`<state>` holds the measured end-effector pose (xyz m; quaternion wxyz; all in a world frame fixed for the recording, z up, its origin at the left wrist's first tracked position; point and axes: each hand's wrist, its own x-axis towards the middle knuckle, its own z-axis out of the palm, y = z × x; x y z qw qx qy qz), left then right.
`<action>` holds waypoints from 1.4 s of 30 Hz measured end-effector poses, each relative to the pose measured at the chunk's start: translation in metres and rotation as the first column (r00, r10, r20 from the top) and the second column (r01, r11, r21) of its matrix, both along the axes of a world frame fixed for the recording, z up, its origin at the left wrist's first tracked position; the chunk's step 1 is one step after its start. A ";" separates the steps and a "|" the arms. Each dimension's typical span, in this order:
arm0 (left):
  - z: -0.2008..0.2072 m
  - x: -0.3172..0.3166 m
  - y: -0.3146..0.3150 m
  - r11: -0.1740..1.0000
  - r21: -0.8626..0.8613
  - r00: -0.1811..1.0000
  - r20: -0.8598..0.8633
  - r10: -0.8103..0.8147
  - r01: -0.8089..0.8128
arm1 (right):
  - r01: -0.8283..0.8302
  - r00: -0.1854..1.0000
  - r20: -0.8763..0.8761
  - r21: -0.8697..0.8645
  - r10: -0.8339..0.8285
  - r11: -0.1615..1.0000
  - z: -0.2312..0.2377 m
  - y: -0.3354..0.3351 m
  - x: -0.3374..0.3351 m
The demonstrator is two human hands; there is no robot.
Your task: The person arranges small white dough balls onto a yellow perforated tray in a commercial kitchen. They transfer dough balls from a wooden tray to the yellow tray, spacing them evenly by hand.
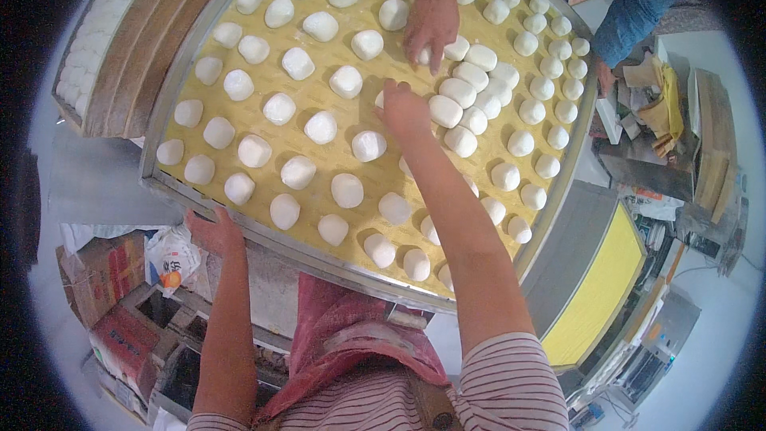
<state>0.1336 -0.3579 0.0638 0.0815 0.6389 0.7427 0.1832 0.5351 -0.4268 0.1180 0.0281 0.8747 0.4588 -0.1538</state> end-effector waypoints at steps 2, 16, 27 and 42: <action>0.002 0.001 0.001 1.000 -0.017 1.000 0.006 -0.002 0.002 | 0.017 1.000 0.000 -0.006 -0.017 1.000 -0.005 0.000 0.000; -0.005 -0.006 -0.003 0.998 0.020 0.999 0.018 -0.052 0.051 | 0.029 0.985 0.163 0.200 -0.063 0.979 0.020 -0.090 0.008; -0.008 -0.009 0.003 0.999 -0.035 0.997 -0.068 -0.028 0.026 | 0.161 0.985 0.026 0.182 -0.169 0.970 0.030 -0.069 0.027; -0.021 -0.019 0.002 0.994 0.018 0.986 -0.125 -0.107 0.110 | -0.002 0.938 0.346 -0.042 0.016 0.999 -0.012 -0.072 0.031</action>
